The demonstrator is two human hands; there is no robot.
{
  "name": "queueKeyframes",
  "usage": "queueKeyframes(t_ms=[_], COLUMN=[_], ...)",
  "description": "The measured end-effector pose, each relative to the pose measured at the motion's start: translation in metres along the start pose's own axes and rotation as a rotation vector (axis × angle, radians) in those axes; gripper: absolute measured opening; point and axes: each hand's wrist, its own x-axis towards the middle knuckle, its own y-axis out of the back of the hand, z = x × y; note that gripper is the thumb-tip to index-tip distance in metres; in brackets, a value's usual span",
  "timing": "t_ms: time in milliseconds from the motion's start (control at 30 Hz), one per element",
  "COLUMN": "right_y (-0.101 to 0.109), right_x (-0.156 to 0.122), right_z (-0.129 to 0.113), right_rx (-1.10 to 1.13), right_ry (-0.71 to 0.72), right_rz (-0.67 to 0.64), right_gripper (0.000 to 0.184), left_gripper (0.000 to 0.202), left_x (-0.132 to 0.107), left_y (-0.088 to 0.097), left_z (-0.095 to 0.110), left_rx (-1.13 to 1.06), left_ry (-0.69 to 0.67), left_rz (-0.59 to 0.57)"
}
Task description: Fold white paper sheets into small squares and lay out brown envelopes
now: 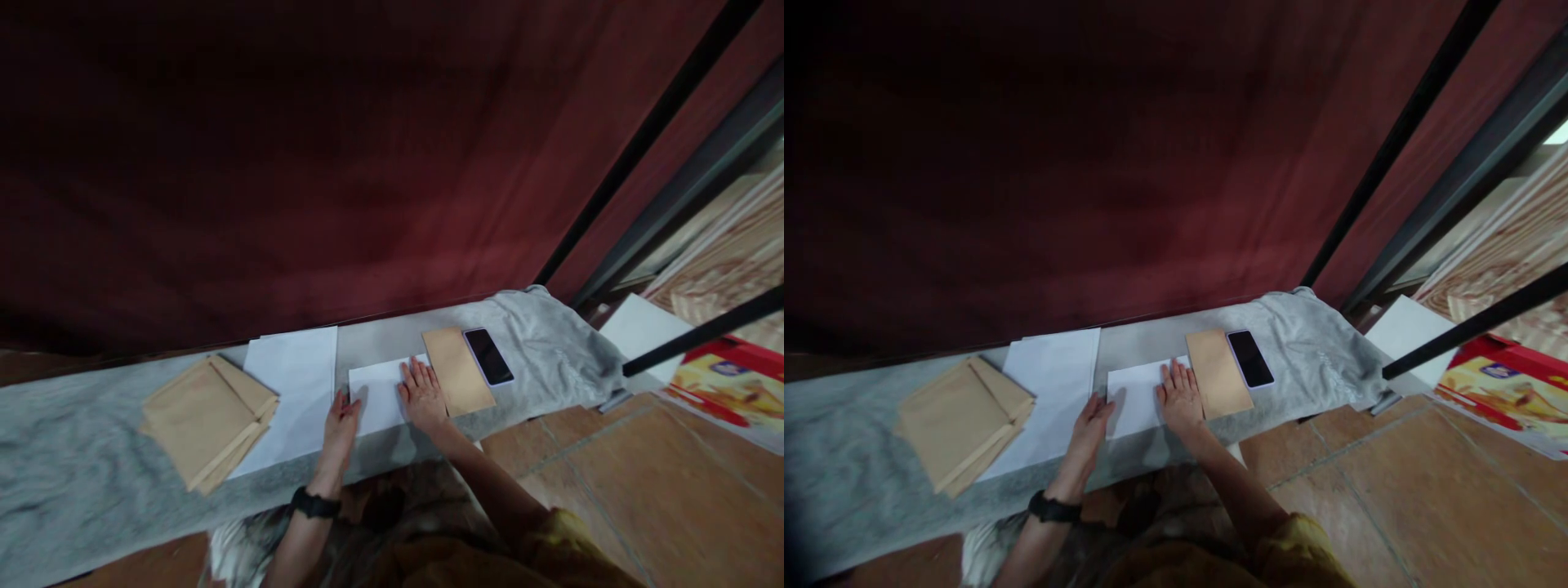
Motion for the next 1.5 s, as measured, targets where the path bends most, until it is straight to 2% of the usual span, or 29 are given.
queueKeyframes(t_ms=[67,133,267,367,400,467,533,600,667,767,833,933,1067,1167,1233,1333,1400,1500], right_y=[-0.001,-0.002,-0.003,0.002,0.006,0.018,0.032,0.045,0.052,0.049,0.04,0.028,0.028,0.036,0.039,0.04,0.04,0.043], right_x=[-0.001,-0.001,0.002,0.01,0.014,0.022,0.027,0.026,0.018,-0.008,-0.029,-0.055,-0.066,-0.06,-0.055,-0.05,-0.049,-0.052], right_z=[0.0,0.001,0.008,0.016,0.019,0.024,0.025,0.025,0.024,0.025,0.027,0.032,0.04,0.046,0.047,0.041,0.034,0.026], right_rx=[0.004,0.016,0.139,0.441,0.529,0.649,0.723,0.805,0.809,0.678,0.581,0.498,0.427,0.373,0.356,0.331,0.31,0.298], right_ry=[0.004,0.008,0.001,-0.064,-0.083,-0.101,-0.11,-0.118,-0.082,0.06,0.165,0.292,0.386,0.428,0.45,0.466,0.458,0.429], right_rz=[-0.001,-0.007,-0.013,0.046,0.07,0.114,0.164,0.209,0.197,0.075,-0.017,-0.123,-0.234,-0.33,-0.367,-0.384,-0.394,-0.405], right_gripper=[0.054,0.054,0.05,0.051,0.054,0.059,0.064,0.07,0.077,0.078,0.077,0.083,0.082,0.079,0.077,0.074,0.072,0.074], left_gripper=[0.038,0.03,0.013,0.011,0.012,0.017,0.019,0.023,0.028,0.031,0.033,0.032,0.019,0.026,0.034,0.046,0.048,0.048], left_x=[0.0,-0.004,-0.013,-0.024,-0.029,-0.042,-0.056,-0.067,-0.074,-0.077,-0.077,-0.079,-0.079,-0.068,-0.054,-0.028,-0.014,0.0], left_y=[0.001,-0.001,-0.006,-0.005,-0.003,0.002,0.007,0.009,0.01,0.01,0.012,0.016,0.017,0.008,-0.006,-0.033,-0.05,-0.061], left_z=[0.011,0.018,0.031,0.057,0.069,0.091,0.103,0.1,0.081,0.038,0.012,-0.01,-0.007,0.006,0.014,0.02,0.017,0.007], left_rx=[-0.061,-0.063,-0.044,-0.02,0.002,0.21,0.446,0.679,0.881,1.068,1.107,1.084,0.973,0.884,0.86,0.938,1.025,1.103], left_ry=[0.101,0.105,-0.023,-0.152,-0.225,-0.6,-0.906,-1.107,-1.2,-1.211,-1.188,-1.131,-1.018,-0.932,-0.907,-0.927,-0.938,-0.941], left_rz=[0.016,0.025,0.042,0.026,0.023,0.055,0.041,-0.022,-0.11,-0.194,-0.228,-0.283,-0.433,-0.496,-0.476,-0.484,-0.535,-0.509])
